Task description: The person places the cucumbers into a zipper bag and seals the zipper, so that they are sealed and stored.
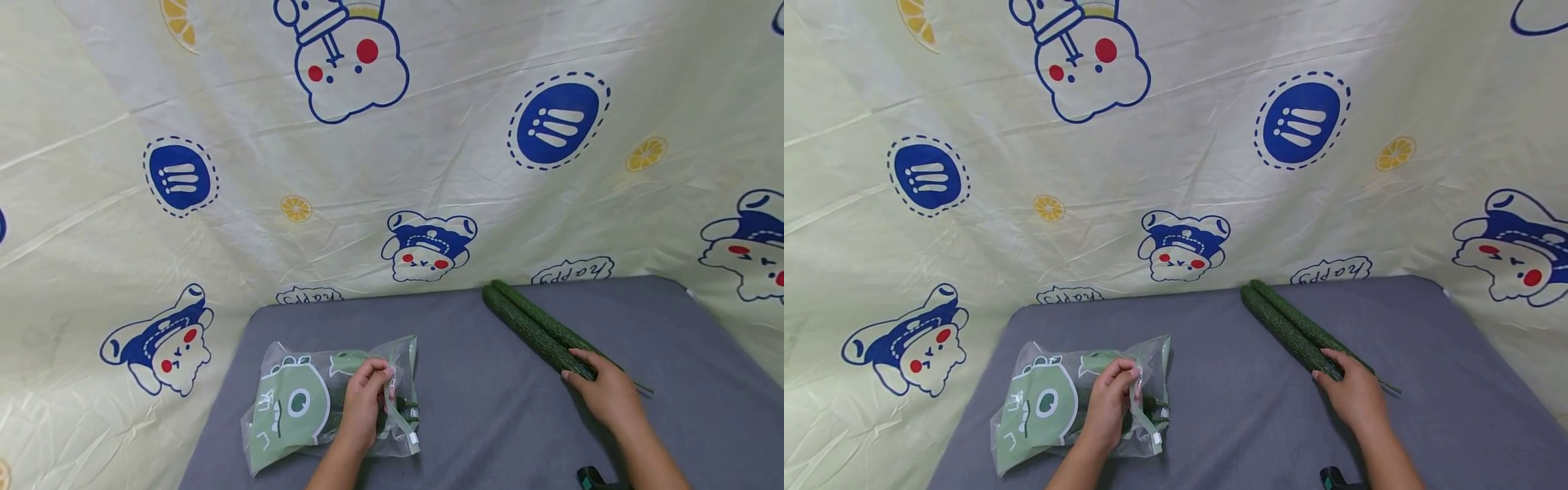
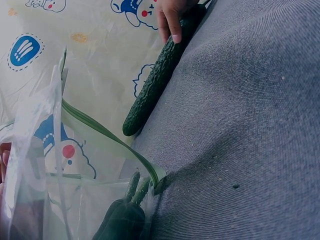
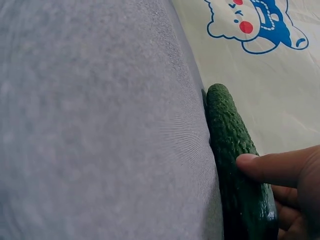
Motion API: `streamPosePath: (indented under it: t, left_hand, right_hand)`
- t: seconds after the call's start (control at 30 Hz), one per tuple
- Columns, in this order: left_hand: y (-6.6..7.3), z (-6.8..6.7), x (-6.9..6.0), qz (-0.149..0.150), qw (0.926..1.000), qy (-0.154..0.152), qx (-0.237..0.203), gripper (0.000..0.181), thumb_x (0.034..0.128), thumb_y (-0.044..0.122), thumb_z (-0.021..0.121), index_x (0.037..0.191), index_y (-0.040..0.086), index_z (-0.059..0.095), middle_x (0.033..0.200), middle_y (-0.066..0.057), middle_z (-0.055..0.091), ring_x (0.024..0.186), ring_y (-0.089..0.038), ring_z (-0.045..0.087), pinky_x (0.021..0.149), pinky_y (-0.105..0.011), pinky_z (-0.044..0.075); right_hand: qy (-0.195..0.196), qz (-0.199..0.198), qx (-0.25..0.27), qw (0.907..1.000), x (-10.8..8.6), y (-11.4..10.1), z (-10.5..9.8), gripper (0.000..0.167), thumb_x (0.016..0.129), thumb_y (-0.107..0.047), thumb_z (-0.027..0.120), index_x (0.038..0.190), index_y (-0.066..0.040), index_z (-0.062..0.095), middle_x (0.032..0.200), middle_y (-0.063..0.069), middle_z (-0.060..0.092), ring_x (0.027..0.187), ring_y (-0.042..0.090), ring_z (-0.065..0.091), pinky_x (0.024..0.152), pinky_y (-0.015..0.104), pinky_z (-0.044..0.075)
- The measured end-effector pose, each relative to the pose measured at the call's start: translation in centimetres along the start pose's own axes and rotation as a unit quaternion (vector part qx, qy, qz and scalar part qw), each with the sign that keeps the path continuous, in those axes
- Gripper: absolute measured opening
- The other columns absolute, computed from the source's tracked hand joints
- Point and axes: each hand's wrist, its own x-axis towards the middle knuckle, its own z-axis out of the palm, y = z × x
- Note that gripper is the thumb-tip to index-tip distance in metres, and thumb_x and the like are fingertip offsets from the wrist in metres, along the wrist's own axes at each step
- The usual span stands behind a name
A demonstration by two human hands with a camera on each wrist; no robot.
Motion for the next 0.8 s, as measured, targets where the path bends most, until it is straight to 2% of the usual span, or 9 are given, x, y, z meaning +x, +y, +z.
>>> streamPosePath:
  t: [0.43,0.57,0.7,0.8]
  left_hand:
    - [0.0,-0.1,0.0,0.000,1.0000,-0.001,-0.001,0.031,0.0965,0.011,0.057,0.108,-0.017,0.048,0.066,0.007,0.055,0.052,-0.005,0.049,0.047,-0.017,0.038]
    - [0.1,-0.1,0.0,0.002,1.0000,-0.001,-0.002,0.022,0.0966,0.010,0.057,0.102,-0.011,0.052,0.066,0.007,0.055,0.052,-0.005,0.049,0.047,-0.018,0.038]
    - [0.1,-0.1,0.0,0.003,1.0000,0.000,-0.001,0.012,0.0964,0.011,0.057,0.099,-0.001,0.056,0.067,0.006,0.055,0.053,-0.005,0.049,0.047,-0.018,0.038]
    - [0.1,-0.2,0.0,0.003,1.0000,0.000,0.000,0.016,0.0966,0.011,0.057,0.100,-0.005,0.054,0.066,0.007,0.055,0.053,-0.005,0.049,0.047,-0.017,0.038]
  right_hand:
    - [0.007,-0.006,0.001,1.0000,0.1,0.5,0.0,0.066,0.098,-0.039,0.063,0.151,-0.006,0.044,0.151,0.037,0.037,0.132,0.062,0.037,0.096,0.073,0.039]
    - [-0.012,0.001,0.005,0.9999,0.1,0.3,-0.1,0.069,0.097,-0.044,0.063,0.153,-0.010,0.042,0.153,0.036,0.035,0.132,0.060,0.038,0.088,0.066,0.044]
    - [-0.023,-0.009,0.015,0.9996,0.0,-0.2,-0.2,0.071,0.097,-0.050,0.062,0.154,-0.013,0.041,0.155,0.035,0.033,0.134,0.060,0.035,0.082,0.059,0.045]
    - [-0.025,-0.024,0.025,0.9991,-0.2,-0.6,-0.3,0.071,0.096,-0.052,0.061,0.154,-0.015,0.042,0.155,0.035,0.034,0.135,0.058,0.037,0.078,0.052,0.045]
